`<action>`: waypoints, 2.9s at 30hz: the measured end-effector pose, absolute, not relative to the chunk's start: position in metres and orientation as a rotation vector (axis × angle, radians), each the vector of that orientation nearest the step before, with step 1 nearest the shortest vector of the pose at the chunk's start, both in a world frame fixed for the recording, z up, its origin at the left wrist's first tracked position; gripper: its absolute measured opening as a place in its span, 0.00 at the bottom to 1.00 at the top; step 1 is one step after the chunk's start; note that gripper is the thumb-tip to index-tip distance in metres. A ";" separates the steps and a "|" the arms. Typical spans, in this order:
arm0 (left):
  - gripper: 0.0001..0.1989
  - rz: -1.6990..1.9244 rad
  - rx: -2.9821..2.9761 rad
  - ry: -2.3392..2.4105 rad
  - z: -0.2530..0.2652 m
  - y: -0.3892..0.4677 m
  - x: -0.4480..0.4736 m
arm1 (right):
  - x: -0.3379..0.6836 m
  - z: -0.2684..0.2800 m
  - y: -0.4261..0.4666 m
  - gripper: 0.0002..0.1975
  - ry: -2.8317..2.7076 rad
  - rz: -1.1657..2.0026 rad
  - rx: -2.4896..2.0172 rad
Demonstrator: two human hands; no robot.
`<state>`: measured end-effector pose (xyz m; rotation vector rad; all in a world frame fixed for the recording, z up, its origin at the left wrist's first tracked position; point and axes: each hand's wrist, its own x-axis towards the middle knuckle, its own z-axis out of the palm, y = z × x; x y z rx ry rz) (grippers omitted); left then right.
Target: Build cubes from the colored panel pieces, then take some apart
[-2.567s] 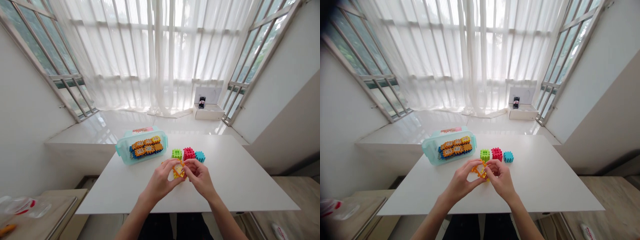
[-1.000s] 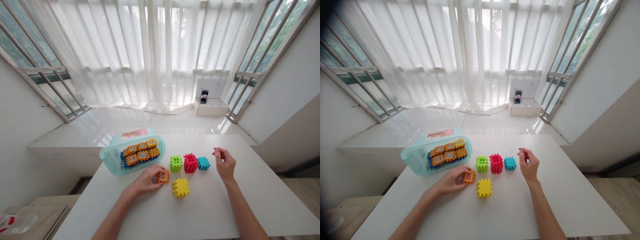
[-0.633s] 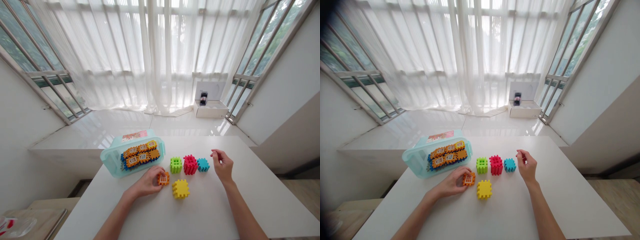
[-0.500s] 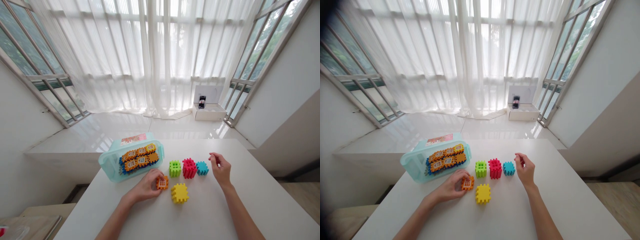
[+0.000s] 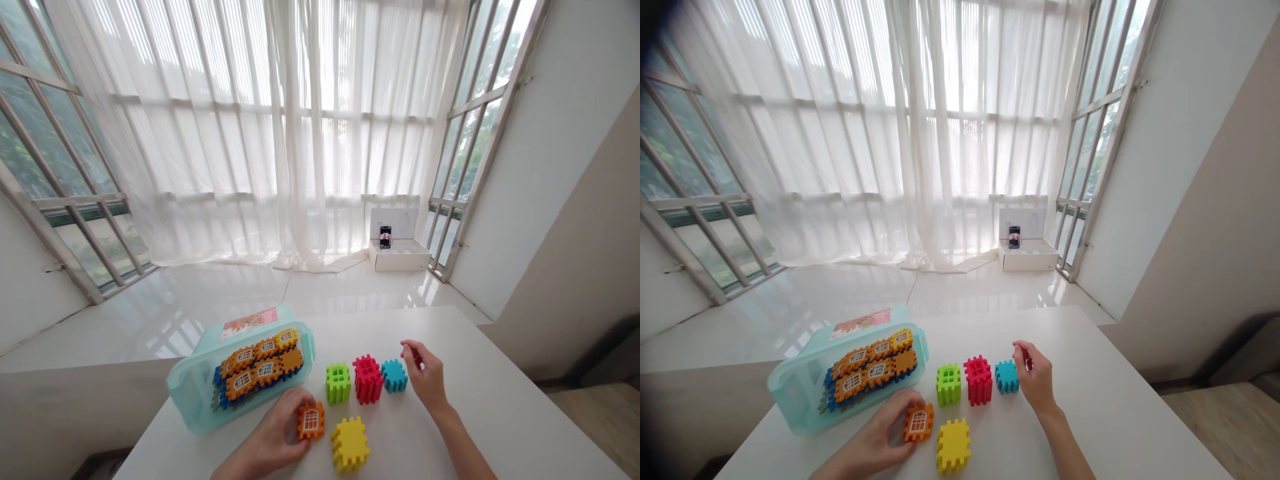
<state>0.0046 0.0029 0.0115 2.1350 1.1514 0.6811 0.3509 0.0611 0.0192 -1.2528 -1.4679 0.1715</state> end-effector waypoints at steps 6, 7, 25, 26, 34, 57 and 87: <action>0.27 0.674 2.127 1.164 0.006 0.005 0.002 | 0.349 0.018 0.060 0.12 -1.486 0.167 -1.247; 0.27 0.678 2.128 1.157 0.007 0.005 0.002 | 0.349 0.018 0.060 0.12 -1.488 0.165 -1.250; 0.19 0.682 2.148 1.141 0.023 0.001 0.007 | 0.345 0.019 0.056 0.12 -1.533 0.165 -1.275; 0.19 0.687 2.151 1.141 0.023 0.001 0.007 | 0.345 0.019 0.056 0.12 -1.529 0.159 -1.273; 0.17 0.705 2.174 1.110 0.024 -0.001 0.007 | 0.347 0.017 0.056 0.13 -1.549 0.130 -1.270; 0.12 1.027 2.531 2.094 0.014 0.020 -0.047 | 0.346 0.018 0.055 0.11 -1.524 0.117 -1.231; 0.16 1.325 2.241 1.444 0.026 0.005 -0.016 | 0.346 0.022 0.053 0.09 -1.541 0.049 -1.200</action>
